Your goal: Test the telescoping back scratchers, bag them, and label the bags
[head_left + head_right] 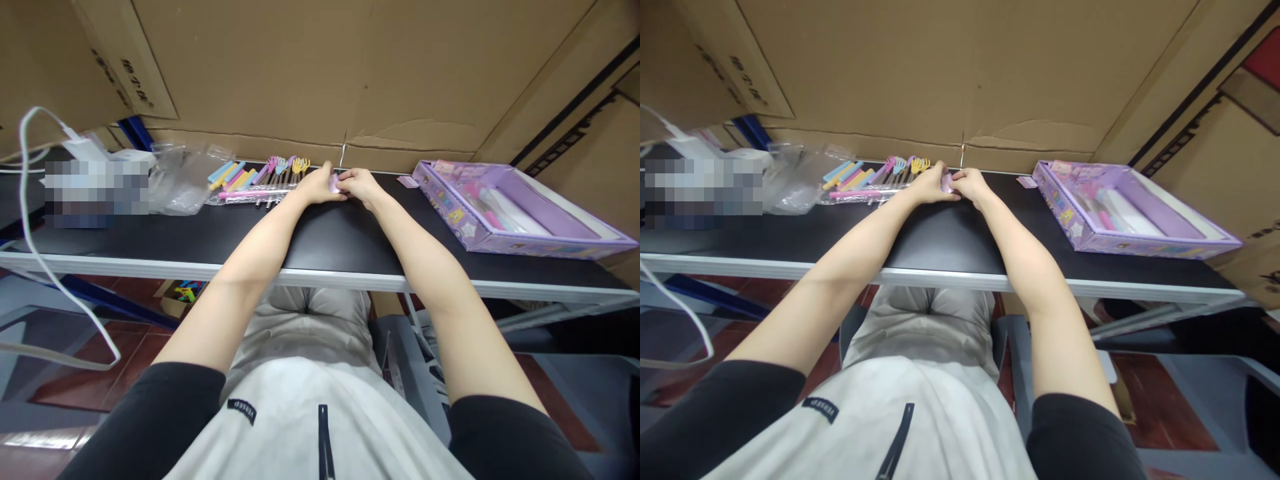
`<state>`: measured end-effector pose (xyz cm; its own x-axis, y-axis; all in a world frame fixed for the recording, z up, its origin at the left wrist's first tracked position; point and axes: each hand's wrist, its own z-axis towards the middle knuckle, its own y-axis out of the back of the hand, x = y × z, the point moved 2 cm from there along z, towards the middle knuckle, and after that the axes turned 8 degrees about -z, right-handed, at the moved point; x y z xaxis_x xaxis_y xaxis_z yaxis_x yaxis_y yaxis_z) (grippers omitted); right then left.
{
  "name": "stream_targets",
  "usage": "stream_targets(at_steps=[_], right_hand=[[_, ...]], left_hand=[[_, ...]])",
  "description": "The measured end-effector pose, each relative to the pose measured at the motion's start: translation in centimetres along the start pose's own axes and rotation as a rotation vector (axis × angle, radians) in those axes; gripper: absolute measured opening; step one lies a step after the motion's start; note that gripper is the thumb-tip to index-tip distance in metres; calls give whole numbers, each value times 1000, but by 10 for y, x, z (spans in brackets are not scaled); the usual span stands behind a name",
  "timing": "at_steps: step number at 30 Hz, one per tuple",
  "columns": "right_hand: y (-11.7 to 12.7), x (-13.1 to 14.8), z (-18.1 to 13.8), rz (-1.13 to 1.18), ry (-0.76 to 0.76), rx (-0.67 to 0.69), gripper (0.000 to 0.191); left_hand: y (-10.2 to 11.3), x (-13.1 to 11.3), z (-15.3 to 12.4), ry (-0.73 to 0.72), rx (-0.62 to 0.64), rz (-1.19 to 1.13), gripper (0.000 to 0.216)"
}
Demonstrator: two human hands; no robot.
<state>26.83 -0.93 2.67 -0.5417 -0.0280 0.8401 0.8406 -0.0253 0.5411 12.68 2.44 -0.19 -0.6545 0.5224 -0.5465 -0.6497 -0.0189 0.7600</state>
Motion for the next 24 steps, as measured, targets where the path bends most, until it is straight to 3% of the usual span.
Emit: stream_targets(at_steps=[5, 11, 17, 24], right_hand=[[5, -5, 10, -19, -11, -61, 30], [20, -11, 16, 36, -74, -178, 28], [24, -13, 19, 102, -51, -233, 26], [25, -23, 33, 147, 22, -232, 23]], left_hand=[[4, 2, 3, 15, 8, -29, 96], [28, 15, 16, 147, -86, -12, 56], [52, 31, 3, 255, 104, 104, 46], [50, 25, -16, 244, 141, -119, 39]])
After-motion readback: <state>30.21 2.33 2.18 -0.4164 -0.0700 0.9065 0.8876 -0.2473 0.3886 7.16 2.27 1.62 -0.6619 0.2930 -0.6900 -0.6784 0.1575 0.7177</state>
